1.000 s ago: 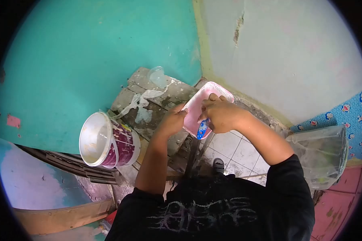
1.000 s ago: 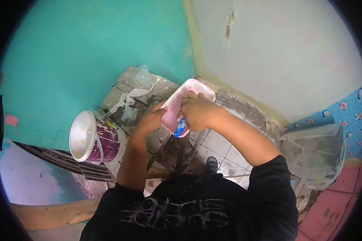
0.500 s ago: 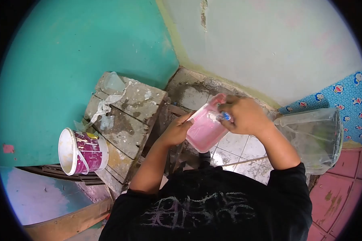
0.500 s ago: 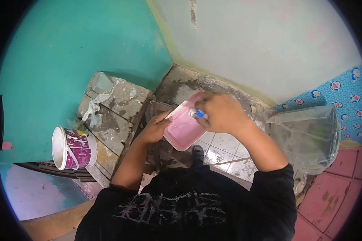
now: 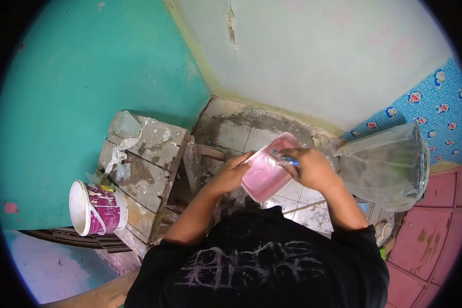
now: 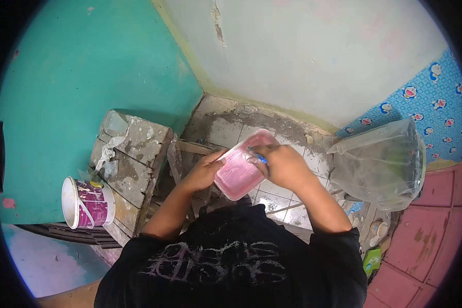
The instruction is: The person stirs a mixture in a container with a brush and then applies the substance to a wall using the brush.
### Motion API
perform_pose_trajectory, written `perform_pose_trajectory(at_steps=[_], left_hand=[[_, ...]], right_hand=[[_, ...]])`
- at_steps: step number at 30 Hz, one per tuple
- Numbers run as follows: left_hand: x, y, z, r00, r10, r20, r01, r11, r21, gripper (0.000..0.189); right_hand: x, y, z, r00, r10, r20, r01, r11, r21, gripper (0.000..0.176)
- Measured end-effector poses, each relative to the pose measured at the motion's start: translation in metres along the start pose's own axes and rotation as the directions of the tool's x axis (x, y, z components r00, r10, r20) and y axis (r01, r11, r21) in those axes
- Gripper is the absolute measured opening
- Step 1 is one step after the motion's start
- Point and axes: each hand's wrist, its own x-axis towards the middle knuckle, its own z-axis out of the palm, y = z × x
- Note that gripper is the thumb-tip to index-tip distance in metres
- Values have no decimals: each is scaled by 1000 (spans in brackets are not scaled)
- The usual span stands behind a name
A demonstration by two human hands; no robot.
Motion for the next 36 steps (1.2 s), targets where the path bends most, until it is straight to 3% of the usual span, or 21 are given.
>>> perform_pose_trajectory(at_steps=[4, 7, 8, 14, 18, 21, 24, 27, 31, 35, 36], left_hand=[[-4, -4, -3, 998, -17, -54, 10, 994, -111, 39], [-5, -5, -10, 999, -5, -52, 1, 997, -82, 37], [-5, -5, -13, 999, 10, -48, -13, 999, -52, 36], [3, -1, -24, 999, -43, -26, 39, 991, -126, 35], [27, 4, -41, 998, -35, 46, 39, 997, -74, 35], [48, 6, -48, 997, 14, 72, -8, 997, -77, 34], [81, 0, -58, 996, 23, 84, -11, 991, -132, 34], [115, -2, -73, 989, 71, 127, -55, 991, -123, 35], [156, 4, -91, 983, 71, 170, -40, 983, -181, 34], [202, 15, -100, 983, 59, 172, -25, 981, -192, 34], [214, 14, -100, 978, 81, 193, -42, 979, -197, 34]], right_hand=[[2, -6, -13, 1000, -3, -10, 3, 1000, -18, 28], [4, -2, 9, 978, -209, 2, 208, 976, 59, 26], [1, -3, 10, 978, -181, 100, 178, 983, 39, 24], [13, -14, -11, 979, -141, 149, 146, 989, -20, 31], [26, 6, 7, 946, -276, 168, 277, 961, 18, 29], [40, 10, -13, 964, -175, 200, 165, 984, 64, 29], [71, 22, -16, 975, -120, 186, 125, 992, -18, 29], [94, 47, -6, 954, -186, 236, 197, 980, -24, 29], [136, 62, -32, 972, -65, 225, 69, 998, -9, 28], [157, 94, -29, 954, -157, 256, 176, 983, -53, 24], [159, 100, -34, 966, -121, 228, 130, 991, -25, 24]])
